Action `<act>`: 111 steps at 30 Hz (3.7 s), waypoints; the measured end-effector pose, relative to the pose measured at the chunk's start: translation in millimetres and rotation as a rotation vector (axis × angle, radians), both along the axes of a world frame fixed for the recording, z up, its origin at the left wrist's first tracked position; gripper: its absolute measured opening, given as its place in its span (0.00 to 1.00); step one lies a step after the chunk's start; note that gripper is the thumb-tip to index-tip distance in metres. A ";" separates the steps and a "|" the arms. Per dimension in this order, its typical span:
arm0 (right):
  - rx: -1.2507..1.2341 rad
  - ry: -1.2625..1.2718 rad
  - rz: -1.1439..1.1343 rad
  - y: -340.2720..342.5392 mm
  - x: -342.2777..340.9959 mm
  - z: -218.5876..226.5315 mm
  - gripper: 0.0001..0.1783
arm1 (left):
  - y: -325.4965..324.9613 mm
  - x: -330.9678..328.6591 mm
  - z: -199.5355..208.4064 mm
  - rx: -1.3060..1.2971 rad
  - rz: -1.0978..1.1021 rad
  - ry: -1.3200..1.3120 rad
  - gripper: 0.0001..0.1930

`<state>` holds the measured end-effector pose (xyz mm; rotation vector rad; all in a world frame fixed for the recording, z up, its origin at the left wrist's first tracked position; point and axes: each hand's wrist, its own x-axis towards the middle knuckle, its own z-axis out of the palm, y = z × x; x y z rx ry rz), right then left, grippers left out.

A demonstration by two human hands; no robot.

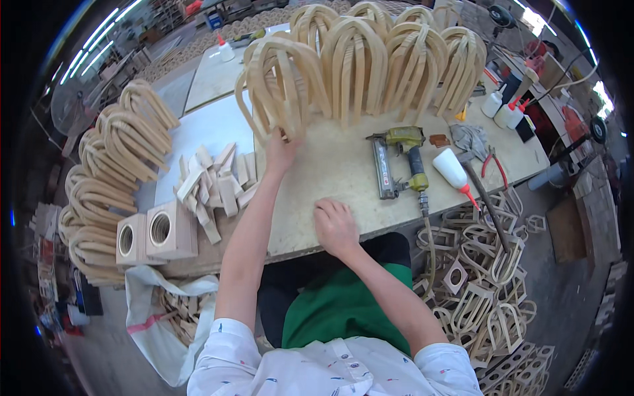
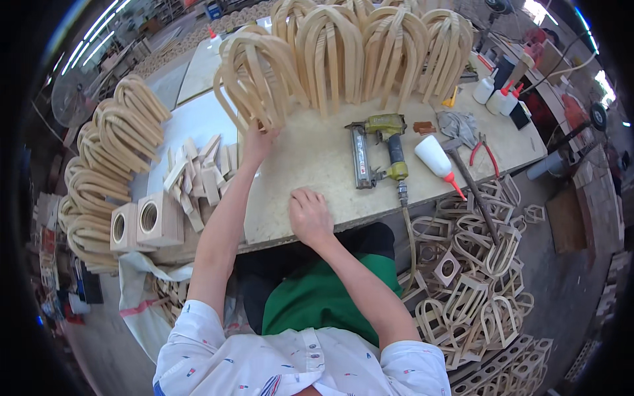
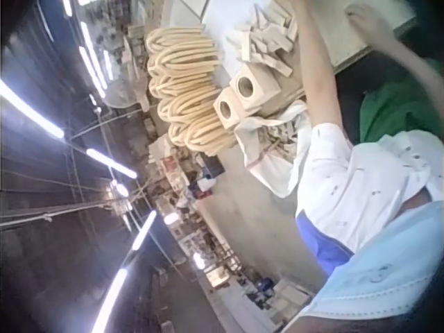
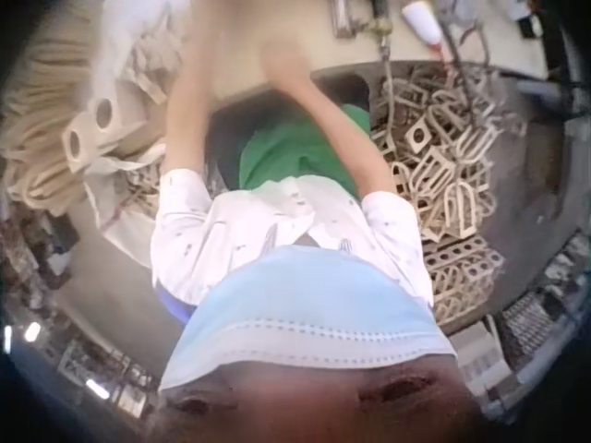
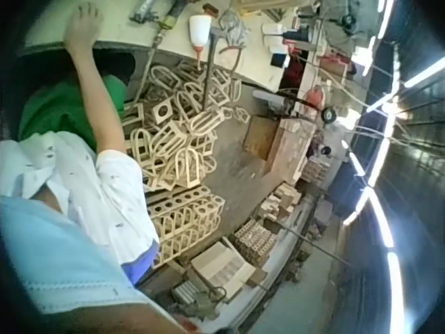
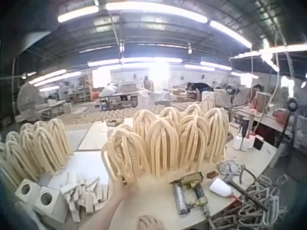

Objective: The person assembles small wooden frames by applying glue to the joints and securing them with a pneumatic nail gun. They use pliers to adjust the pieces and a sanding block to smooth the edges. The finished frames are placed on a nearby pallet.

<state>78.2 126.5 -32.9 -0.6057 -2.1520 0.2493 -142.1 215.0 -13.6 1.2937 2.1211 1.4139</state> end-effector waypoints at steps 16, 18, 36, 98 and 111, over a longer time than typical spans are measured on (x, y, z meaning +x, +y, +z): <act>0.067 -0.068 0.080 -1.3 -6.2 -6.7 0.07 | -425.3 144.1 -45.1 -0.022 0.489 -0.633 0.12; 0.114 -0.146 0.126 9.2 -2.4 -16.9 0.07 | -476.3 170.0 -80.4 -0.069 0.688 -0.707 0.13; -0.044 -0.050 0.213 1.4 1.4 -6.2 0.04 | -483.1 95.0 -122.9 -0.308 1.374 -0.246 0.63; -0.261 -1.299 1.023 -421.2 -263.2 -70.5 0.14 | -817.4 443.2 -88.0 0.532 2.083 -1.422 0.07; 0.284 -2.127 1.163 -663.2 -359.8 -37.8 0.08 | -583.1 398.0 -28.8 0.687 2.392 -2.092 0.14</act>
